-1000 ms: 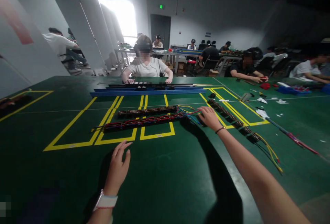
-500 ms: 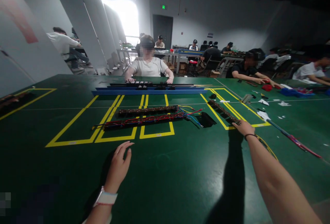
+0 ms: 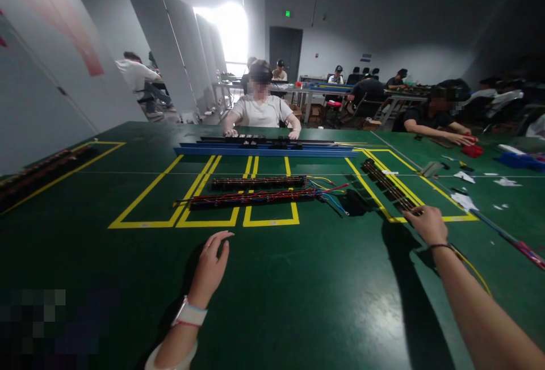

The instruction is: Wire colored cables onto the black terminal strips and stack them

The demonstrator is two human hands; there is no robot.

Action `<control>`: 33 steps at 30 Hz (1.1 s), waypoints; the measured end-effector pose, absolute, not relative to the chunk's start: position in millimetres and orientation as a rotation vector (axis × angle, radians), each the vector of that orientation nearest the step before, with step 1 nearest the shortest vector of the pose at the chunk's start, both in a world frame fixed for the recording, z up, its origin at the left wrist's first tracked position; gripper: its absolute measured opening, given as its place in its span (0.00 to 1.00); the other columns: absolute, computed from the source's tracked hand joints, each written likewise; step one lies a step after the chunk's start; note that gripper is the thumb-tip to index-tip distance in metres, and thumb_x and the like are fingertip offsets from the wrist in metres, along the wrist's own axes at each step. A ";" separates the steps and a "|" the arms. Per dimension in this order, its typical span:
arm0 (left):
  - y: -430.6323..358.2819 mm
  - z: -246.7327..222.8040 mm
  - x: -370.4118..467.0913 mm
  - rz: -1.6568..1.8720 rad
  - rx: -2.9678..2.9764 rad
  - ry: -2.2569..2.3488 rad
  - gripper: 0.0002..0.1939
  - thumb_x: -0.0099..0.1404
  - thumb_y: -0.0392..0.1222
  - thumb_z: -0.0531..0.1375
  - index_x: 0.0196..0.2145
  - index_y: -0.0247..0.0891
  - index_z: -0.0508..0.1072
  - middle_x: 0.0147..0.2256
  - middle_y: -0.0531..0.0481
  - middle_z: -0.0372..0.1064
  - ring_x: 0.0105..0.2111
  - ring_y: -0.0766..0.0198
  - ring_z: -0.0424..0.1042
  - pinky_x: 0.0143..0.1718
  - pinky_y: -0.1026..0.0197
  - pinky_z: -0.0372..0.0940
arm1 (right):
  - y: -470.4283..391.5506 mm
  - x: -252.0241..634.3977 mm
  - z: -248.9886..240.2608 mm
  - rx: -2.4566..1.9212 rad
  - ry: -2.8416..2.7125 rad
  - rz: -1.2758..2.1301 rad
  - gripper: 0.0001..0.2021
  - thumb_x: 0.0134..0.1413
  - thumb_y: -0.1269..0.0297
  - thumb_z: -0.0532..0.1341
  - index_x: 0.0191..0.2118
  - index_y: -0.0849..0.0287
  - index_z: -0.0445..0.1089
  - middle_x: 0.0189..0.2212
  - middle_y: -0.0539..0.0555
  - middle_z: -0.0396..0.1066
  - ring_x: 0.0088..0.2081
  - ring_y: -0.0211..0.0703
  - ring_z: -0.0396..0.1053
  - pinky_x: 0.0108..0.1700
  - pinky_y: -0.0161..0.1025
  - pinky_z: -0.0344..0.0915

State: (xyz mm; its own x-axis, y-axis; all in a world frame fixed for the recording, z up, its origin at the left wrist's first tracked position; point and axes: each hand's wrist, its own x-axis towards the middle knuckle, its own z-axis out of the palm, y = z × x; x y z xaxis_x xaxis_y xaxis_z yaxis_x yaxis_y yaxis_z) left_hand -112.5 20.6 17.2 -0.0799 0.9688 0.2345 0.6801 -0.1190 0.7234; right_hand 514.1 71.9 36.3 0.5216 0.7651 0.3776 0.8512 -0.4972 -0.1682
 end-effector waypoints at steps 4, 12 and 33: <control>19.1 20.5 -109.0 1.057 1.843 1.765 0.15 0.65 0.44 0.50 0.47 0.41 0.69 0.51 0.45 0.65 0.52 0.55 0.65 0.53 0.46 0.63 | 47.2 477.1 72.4 -2.332 -1.311 -0.514 0.15 0.47 0.50 0.59 0.36 0.55 0.70 0.44 0.61 0.67 0.38 0.55 0.69 0.31 0.46 0.64; 10.4 33.1 -101.3 1.249 1.936 1.765 0.13 0.66 0.43 0.47 0.41 0.41 0.69 0.45 0.46 0.67 0.49 0.57 0.67 0.51 0.50 0.64 | 35.6 332.6 94.5 -1.635 -1.858 0.055 0.13 0.49 0.50 0.60 0.30 0.54 0.64 0.42 0.60 0.66 0.44 0.50 0.67 0.47 0.46 0.65; -0.1 35.0 -101.2 1.768 2.169 1.788 0.07 0.63 0.34 0.53 0.33 0.38 0.72 0.36 0.47 0.65 0.40 0.61 0.66 0.44 0.55 0.64 | 78.8 -11.0 38.3 -1.252 -2.423 0.656 0.07 0.53 0.64 0.60 0.37 0.61 0.69 0.38 0.58 0.67 0.40 0.44 0.67 0.40 0.39 0.62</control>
State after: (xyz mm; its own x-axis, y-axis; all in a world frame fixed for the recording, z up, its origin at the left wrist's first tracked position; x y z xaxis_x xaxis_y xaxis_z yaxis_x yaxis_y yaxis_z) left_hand -101.2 -0.1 35.0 -0.1378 0.6028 0.7859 0.7927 -0.4086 0.4524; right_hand -11.0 78.8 38.3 -0.5563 0.8269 0.0824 0.6724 0.5062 -0.5401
